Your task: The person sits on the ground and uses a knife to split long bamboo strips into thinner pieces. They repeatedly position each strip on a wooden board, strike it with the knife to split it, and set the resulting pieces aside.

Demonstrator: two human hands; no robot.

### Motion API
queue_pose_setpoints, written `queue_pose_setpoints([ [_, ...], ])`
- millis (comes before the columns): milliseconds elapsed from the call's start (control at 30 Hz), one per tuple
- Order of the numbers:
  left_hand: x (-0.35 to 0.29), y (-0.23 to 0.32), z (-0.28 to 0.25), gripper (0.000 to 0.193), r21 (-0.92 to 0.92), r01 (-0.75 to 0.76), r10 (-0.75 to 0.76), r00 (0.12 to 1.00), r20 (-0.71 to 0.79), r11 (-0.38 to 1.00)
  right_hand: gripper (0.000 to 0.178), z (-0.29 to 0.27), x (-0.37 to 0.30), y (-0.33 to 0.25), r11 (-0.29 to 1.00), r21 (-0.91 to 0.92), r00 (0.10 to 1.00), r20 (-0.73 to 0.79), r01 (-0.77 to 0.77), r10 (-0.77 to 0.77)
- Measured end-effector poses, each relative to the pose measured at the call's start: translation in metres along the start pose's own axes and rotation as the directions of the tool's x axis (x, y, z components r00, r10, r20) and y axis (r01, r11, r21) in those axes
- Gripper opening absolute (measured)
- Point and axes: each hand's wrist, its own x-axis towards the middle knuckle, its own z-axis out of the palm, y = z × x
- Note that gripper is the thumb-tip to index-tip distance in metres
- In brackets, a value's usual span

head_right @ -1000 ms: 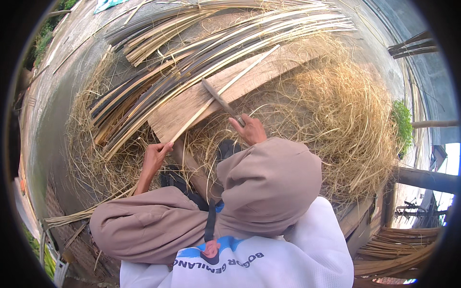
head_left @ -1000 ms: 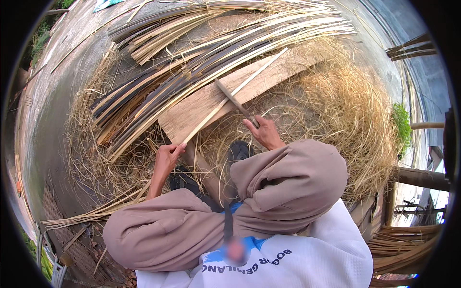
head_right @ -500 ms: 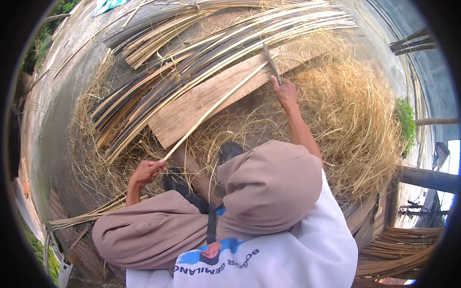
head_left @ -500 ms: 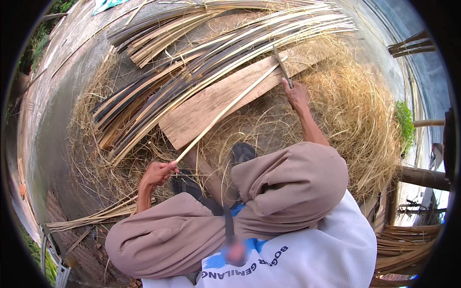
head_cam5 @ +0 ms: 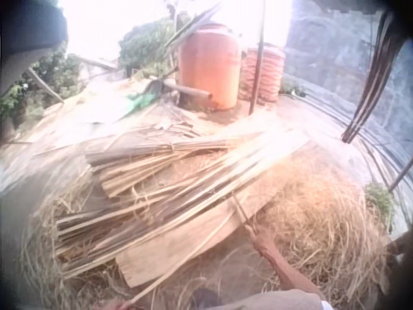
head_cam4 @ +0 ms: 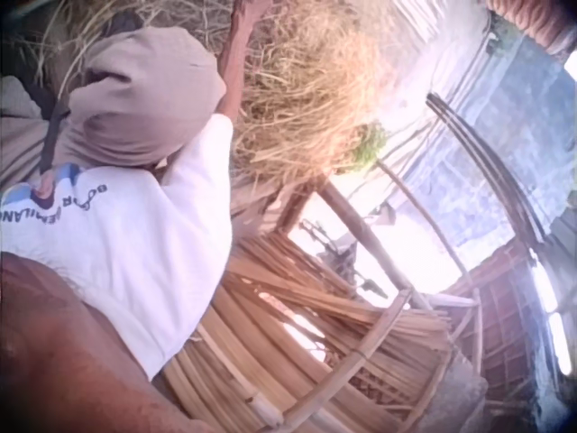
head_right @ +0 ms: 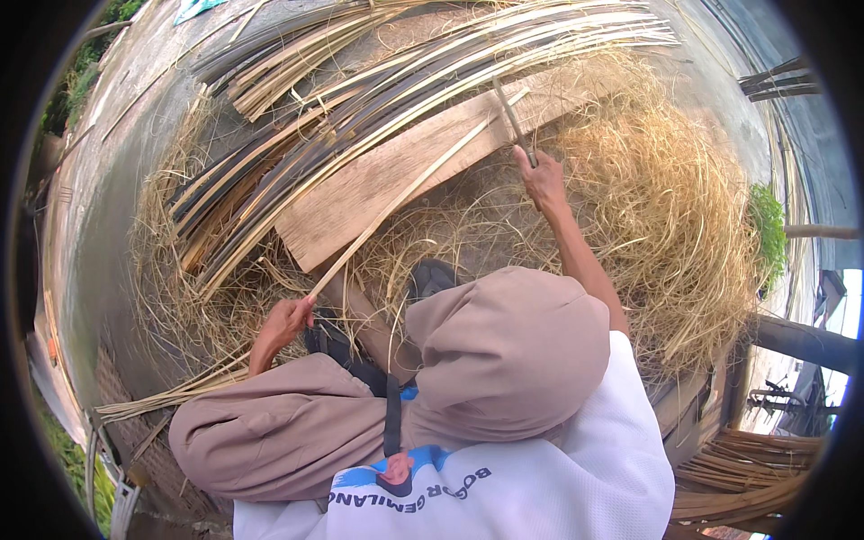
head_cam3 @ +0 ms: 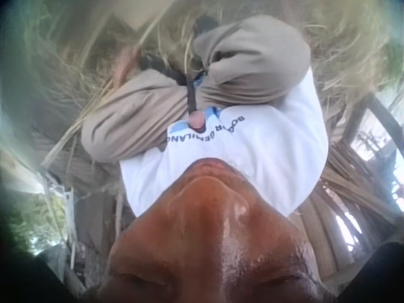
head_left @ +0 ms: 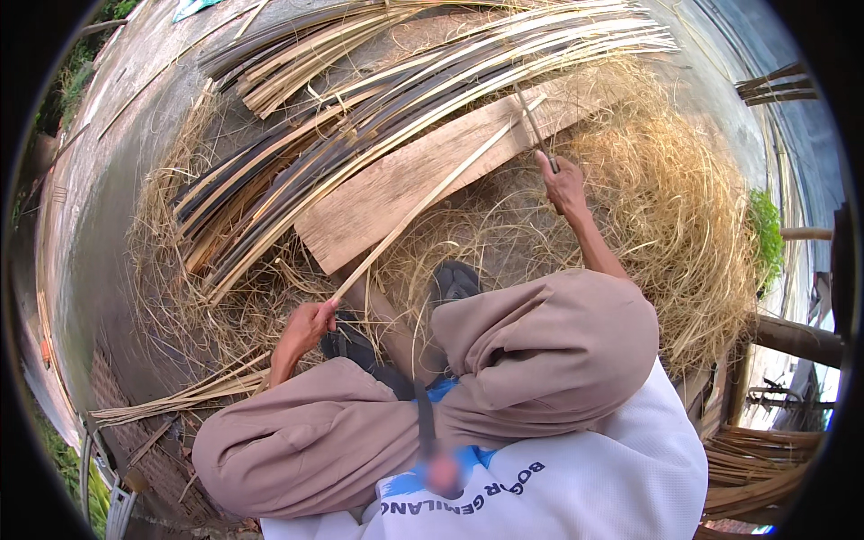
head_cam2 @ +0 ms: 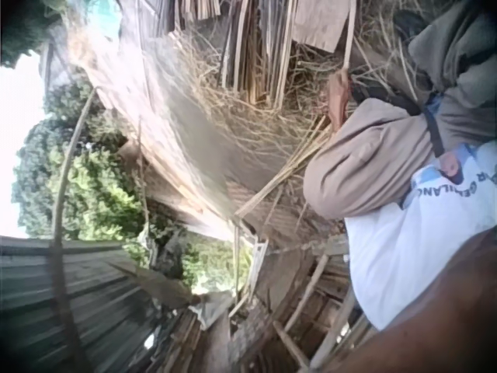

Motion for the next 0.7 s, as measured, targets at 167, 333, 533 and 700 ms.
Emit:
queue_pose_setpoints([
  [167,-0.003,-0.013,0.032,0.05,0.348,-0.191,0.334,0.844,-0.419,0.918,0.05,0.088,-0.163,-0.069,0.819,-0.012,0.758,0.385,0.574,-0.526],
  [333,-0.01,-0.009,0.033,0.044,0.415,-0.185,0.385,0.793,-0.473,0.891,0.051,0.05,-0.099,-0.031,0.828,-0.254,0.852,0.317,0.5,-0.418],
  [533,-0.002,0.006,0.029,0.047,0.399,-0.156,0.325,0.855,-0.403,0.904,0.063,-0.005,0.049,-0.014,0.953,-0.293,0.996,0.008,0.083,-0.084],
  [700,-0.028,-0.028,0.013,0.045,0.344,-0.071,0.196,0.919,-0.343,0.936,0.057,0.07,-0.065,-0.056,0.903,-0.225,0.91,0.288,0.367,-0.298],
])
